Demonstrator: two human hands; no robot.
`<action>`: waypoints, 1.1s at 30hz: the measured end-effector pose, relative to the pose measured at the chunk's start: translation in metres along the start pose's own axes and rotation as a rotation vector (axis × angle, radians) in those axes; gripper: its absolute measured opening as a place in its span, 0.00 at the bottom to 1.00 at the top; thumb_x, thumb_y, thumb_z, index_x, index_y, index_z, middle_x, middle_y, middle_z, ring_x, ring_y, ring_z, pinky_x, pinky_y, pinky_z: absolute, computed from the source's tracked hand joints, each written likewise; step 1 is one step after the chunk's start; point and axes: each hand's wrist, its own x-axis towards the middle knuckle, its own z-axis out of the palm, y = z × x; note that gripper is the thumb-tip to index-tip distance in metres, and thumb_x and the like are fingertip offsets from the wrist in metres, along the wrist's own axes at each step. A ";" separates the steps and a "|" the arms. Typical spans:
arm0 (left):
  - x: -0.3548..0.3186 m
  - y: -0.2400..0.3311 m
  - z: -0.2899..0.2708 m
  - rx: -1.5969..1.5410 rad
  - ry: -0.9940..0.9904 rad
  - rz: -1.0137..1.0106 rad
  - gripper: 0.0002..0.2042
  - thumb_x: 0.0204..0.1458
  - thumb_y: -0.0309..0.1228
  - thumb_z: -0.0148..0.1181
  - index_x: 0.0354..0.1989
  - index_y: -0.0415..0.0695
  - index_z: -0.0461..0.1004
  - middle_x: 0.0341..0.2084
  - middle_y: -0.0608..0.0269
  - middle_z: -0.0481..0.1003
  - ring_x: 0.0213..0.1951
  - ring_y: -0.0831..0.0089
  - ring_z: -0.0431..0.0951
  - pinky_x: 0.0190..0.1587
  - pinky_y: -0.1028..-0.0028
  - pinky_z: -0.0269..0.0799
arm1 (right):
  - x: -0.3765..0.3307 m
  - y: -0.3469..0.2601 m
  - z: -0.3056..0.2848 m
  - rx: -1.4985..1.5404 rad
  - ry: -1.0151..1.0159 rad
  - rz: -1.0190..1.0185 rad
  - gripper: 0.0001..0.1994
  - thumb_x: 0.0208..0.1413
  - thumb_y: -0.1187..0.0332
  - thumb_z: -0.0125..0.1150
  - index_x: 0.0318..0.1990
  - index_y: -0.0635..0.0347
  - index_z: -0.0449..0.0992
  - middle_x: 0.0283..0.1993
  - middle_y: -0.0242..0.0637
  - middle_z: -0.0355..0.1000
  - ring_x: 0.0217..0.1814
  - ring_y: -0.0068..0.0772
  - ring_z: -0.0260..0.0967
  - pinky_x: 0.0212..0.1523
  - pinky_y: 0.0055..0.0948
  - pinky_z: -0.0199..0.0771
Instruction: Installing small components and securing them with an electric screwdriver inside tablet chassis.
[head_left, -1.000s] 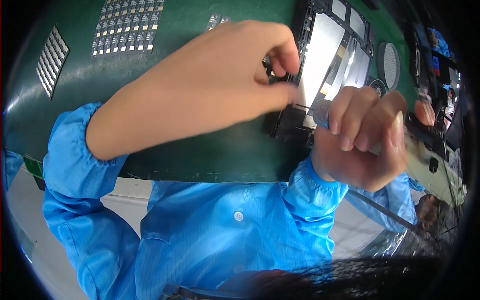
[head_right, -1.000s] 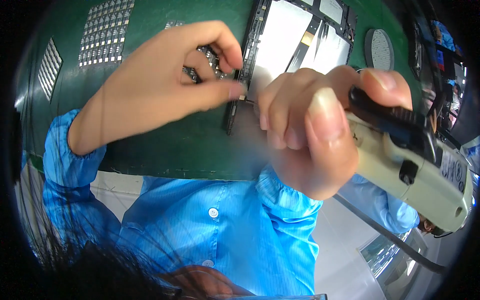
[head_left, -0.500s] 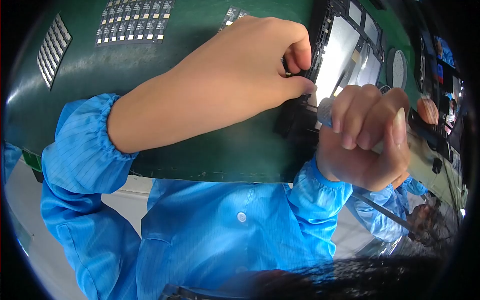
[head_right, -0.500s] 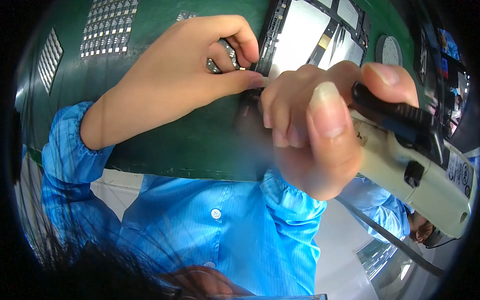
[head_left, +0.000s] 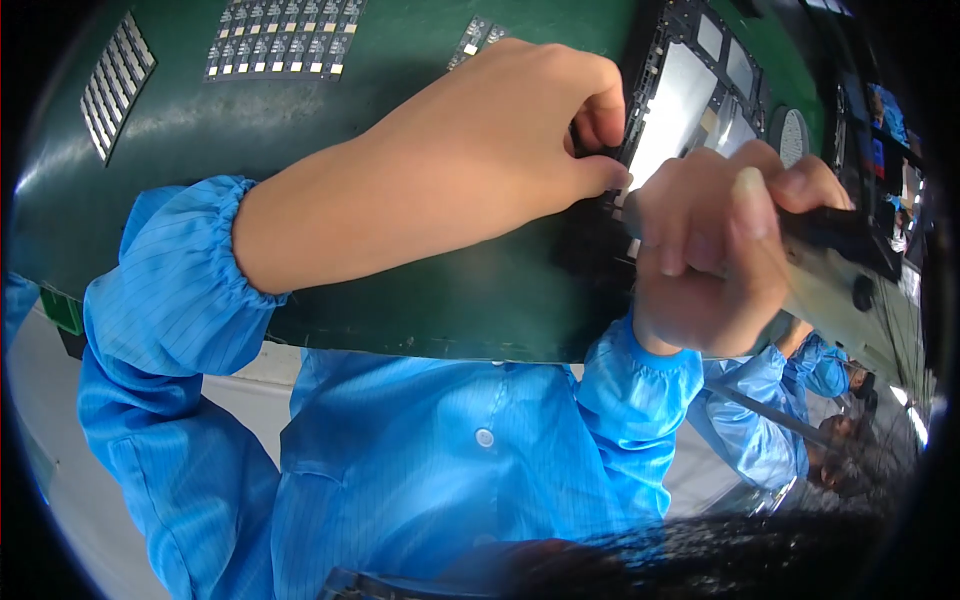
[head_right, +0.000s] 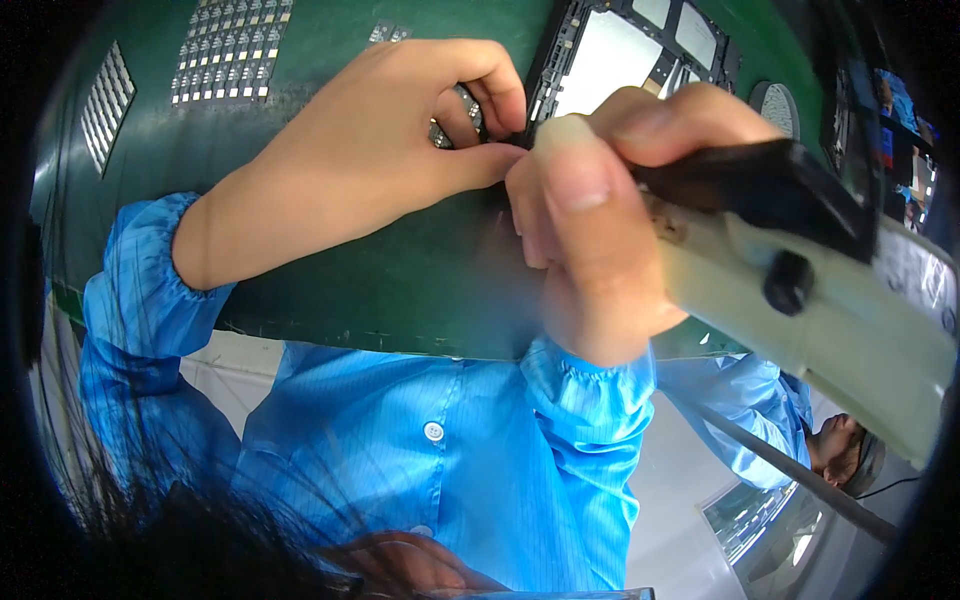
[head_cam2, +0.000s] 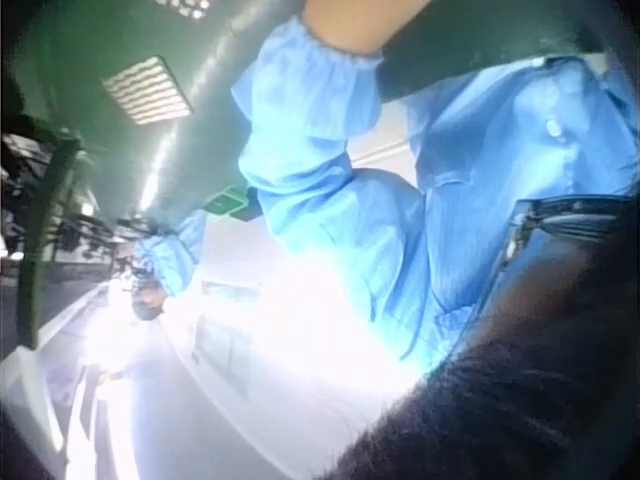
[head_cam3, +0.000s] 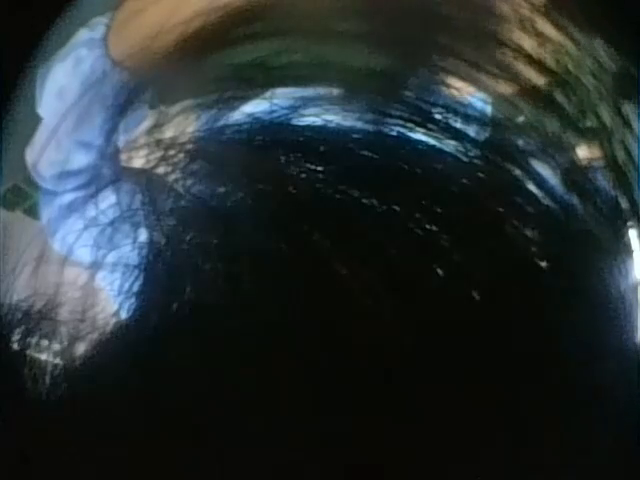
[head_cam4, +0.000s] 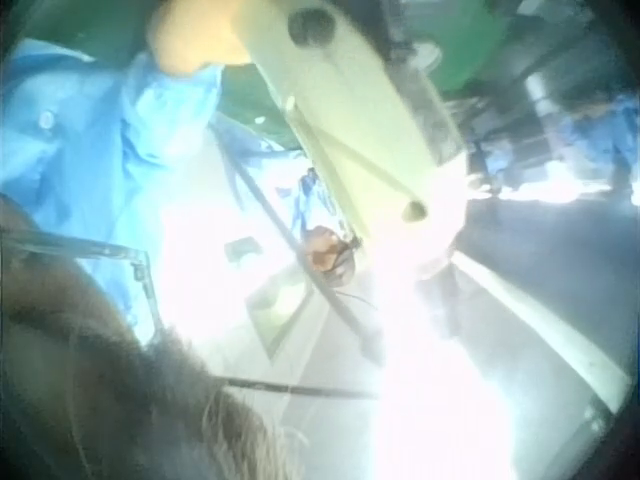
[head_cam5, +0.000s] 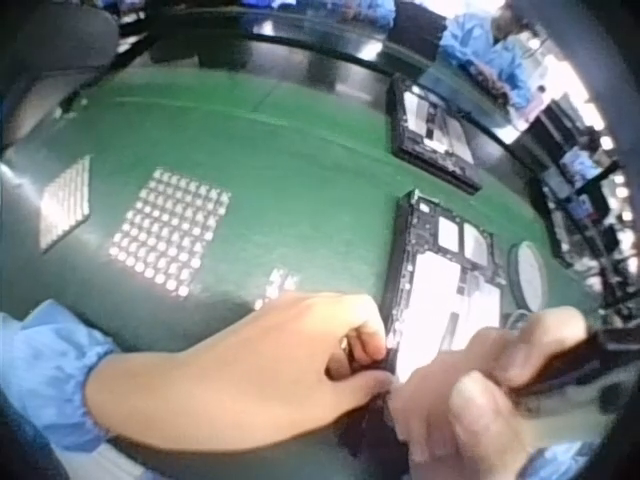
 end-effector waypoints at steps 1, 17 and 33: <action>0.000 0.000 0.000 0.003 0.002 0.007 0.10 0.47 0.26 0.66 0.34 0.36 0.72 0.27 0.59 0.75 0.27 0.72 0.78 0.28 0.74 0.70 | 0.001 0.000 0.001 -0.033 0.009 -0.008 0.10 0.53 0.72 0.52 0.43 0.56 0.62 0.22 0.32 0.54 0.10 0.21 0.48 0.11 0.24 0.52; -0.033 0.067 0.004 0.614 -0.213 -0.022 0.46 0.39 0.50 0.71 0.65 0.41 0.54 0.54 0.38 0.61 0.47 0.42 0.73 0.46 0.56 0.73 | -0.018 0.023 -0.047 -0.099 0.157 -0.136 0.16 0.50 0.79 0.58 0.44 0.59 0.60 0.22 0.31 0.58 0.13 0.21 0.52 0.14 0.24 0.55; -0.026 0.057 0.010 -0.902 -0.030 -0.278 0.30 0.55 0.25 0.61 0.66 0.35 0.57 0.58 0.58 0.68 0.56 0.75 0.70 0.59 0.72 0.65 | -0.012 -0.038 -0.205 0.299 0.370 -0.380 0.15 0.62 0.71 0.47 0.55 0.64 0.63 0.17 0.23 0.49 0.18 0.13 0.44 0.21 0.17 0.47</action>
